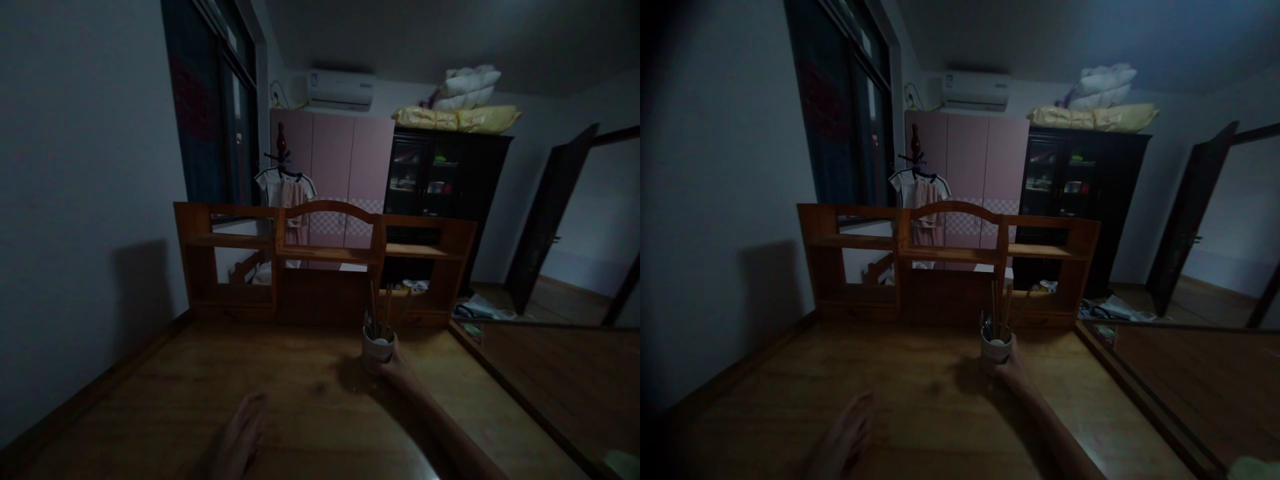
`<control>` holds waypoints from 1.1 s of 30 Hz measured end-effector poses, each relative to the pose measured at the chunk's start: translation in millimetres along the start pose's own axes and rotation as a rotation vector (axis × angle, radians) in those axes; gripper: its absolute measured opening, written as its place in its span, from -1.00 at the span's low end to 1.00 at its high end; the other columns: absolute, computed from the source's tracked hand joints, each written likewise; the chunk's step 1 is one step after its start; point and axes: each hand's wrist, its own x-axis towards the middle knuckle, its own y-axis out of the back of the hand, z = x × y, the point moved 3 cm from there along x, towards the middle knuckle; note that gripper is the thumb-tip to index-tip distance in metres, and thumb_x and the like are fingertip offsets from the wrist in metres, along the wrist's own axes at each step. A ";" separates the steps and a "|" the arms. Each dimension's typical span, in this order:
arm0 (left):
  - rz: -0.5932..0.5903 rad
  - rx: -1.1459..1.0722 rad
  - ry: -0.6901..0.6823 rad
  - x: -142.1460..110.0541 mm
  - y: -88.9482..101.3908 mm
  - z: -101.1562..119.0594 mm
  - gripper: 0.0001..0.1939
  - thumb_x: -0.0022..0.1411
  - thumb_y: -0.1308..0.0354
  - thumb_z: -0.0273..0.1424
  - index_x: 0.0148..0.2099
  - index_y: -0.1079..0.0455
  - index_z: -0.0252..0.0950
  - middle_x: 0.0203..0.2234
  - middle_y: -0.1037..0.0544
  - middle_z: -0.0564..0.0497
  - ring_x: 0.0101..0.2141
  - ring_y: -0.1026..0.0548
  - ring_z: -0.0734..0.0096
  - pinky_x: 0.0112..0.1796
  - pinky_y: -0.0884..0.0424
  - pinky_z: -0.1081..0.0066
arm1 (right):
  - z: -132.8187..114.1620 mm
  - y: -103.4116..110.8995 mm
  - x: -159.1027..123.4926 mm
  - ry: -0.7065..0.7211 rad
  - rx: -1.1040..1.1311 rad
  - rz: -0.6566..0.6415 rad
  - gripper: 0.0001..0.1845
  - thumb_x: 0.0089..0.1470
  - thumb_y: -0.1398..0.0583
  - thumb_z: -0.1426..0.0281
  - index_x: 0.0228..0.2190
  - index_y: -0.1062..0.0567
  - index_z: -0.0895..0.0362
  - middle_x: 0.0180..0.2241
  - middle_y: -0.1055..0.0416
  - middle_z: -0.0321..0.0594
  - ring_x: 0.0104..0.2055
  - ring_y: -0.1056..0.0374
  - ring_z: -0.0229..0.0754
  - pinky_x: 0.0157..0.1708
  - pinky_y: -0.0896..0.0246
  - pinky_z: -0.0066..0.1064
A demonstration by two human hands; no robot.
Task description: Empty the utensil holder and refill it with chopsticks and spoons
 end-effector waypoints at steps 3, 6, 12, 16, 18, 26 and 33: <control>-0.225 0.001 -0.066 21.7 -37.2 5.6 -0.30 -0.18 -0.39 -0.11 0.01 -0.35 -0.26 -0.16 -0.52 -0.16 -0.13 -0.51 0.08 -0.13 -0.45 0.23 | -5.9 -8.1 -2.3 0.002 -0.061 0.050 -0.17 -0.18 -0.37 0.29 0.08 -0.14 0.07 -0.15 -0.37 -0.15 -0.11 -0.34 0.08 -0.12 -0.28 -0.17; -0.384 -0.095 -0.170 46.4 -90.0 11.8 -0.06 -0.32 -0.48 -0.12 0.11 -0.24 -0.28 0.09 -0.34 -0.33 0.12 -0.31 -0.06 0.07 -0.27 0.12 | -12.5 -17.1 0.0 0.010 -0.071 0.025 -0.19 -0.20 -0.36 0.31 0.06 -0.13 0.07 -0.19 -0.38 -0.19 -0.16 -0.36 0.05 -0.17 -0.29 -0.22; -0.665 -0.294 -0.056 59.8 -173.8 17.6 -0.20 -0.20 -0.49 -0.19 0.07 -0.26 -0.27 0.17 -0.27 -0.22 0.22 -0.16 0.05 0.17 -0.13 0.21 | -39.7 -43.4 2.9 0.098 0.015 -0.117 -0.19 -0.21 -0.34 0.34 0.07 -0.13 0.04 -0.11 -0.37 -0.19 -0.10 -0.34 0.04 -0.15 -0.27 -0.26; -0.733 -0.335 -0.028 53.5 -190.4 20.1 -0.34 -0.13 -0.47 -0.23 0.02 -0.36 -0.31 0.02 -0.44 -0.17 0.10 -0.34 0.11 0.11 -0.21 0.28 | -42.5 -54.9 -0.5 0.086 0.037 -0.171 -0.18 -0.24 -0.35 0.38 0.06 -0.16 0.02 -0.15 -0.39 -0.21 -0.15 -0.35 0.04 -0.21 -0.30 -0.26; -0.780 -0.337 -0.042 52.6 -193.0 18.7 -0.38 -0.12 -0.47 -0.25 -0.01 -0.40 -0.35 0.00 -0.46 -0.19 0.06 -0.37 0.11 0.07 -0.25 0.31 | -39.4 -55.9 -2.9 0.068 0.010 -0.178 -0.17 -0.27 -0.36 0.39 0.06 -0.19 0.02 -0.17 -0.40 -0.22 -0.17 -0.36 0.04 -0.24 -0.30 -0.27; -0.701 -0.442 0.064 59.4 -198.3 -7.2 -0.41 -0.06 -0.43 -0.19 0.02 -0.43 -0.28 -0.01 -0.47 -0.12 -0.02 -0.42 0.20 -0.17 -0.36 0.42 | -56.4 -41.4 -12.2 0.051 0.050 -0.214 -0.19 -0.16 -0.38 0.31 0.11 -0.24 0.10 -0.10 -0.40 -0.16 -0.13 -0.36 0.03 -0.22 -0.32 -0.28; -0.527 -0.542 0.251 57.5 -212.9 -16.5 -0.57 -0.01 -0.38 -0.12 -0.24 -0.49 -0.38 -0.40 -0.55 -0.06 -0.41 -0.49 0.34 -0.35 -0.40 0.43 | -80.3 -26.5 -17.5 0.040 -0.318 -0.177 -0.26 -0.04 -0.35 0.19 0.15 -0.29 0.09 -0.11 -0.43 -0.14 -0.13 -0.37 0.08 -0.20 -0.28 -0.22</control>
